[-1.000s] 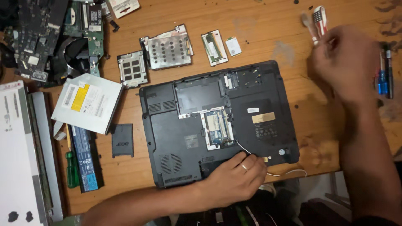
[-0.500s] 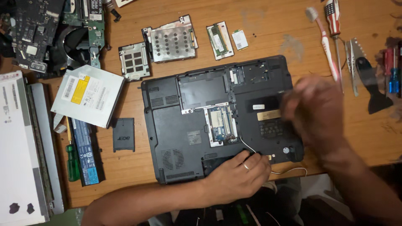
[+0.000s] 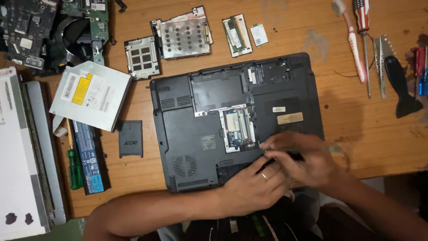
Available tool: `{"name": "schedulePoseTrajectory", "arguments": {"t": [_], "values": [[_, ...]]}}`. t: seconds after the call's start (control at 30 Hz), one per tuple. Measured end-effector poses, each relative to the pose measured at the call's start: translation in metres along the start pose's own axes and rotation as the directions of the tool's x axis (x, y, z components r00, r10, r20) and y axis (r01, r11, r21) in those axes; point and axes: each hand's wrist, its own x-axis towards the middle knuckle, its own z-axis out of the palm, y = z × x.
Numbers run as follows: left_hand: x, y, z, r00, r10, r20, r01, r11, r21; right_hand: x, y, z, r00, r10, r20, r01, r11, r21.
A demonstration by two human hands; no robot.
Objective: The person disassembles a laptop, removes a small rectangular component, cleans it with a toothbrush, and then reinstalls it. They use a screwdriver to remove and tighten screws, and a toothbrush to clean the component.
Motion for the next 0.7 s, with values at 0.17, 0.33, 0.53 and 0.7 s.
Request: {"name": "schedulePoseTrajectory", "arguments": {"t": [0.17,0.33,0.53,0.7], "values": [[-0.001,0.000,0.003,1.000,0.011,0.028,-0.011,1.000,0.009,0.001,-0.005,0.005,0.999,-0.039,-0.036,0.038,0.999,-0.021],[-0.005,0.001,0.009,1.000,0.002,0.023,-0.001,0.999,-0.033,0.002,-0.007,0.007,0.999,-0.051,0.004,0.051,0.997,-0.050],[-0.006,0.001,0.011,0.999,0.006,0.041,-0.003,0.997,-0.076,0.007,-0.009,0.010,0.964,-0.263,-0.042,0.260,0.963,-0.075],[-0.005,-0.001,0.006,0.999,0.016,0.045,-0.014,0.999,-0.042,0.010,-0.012,0.001,0.906,-0.395,0.152,0.423,0.826,-0.372]]}}
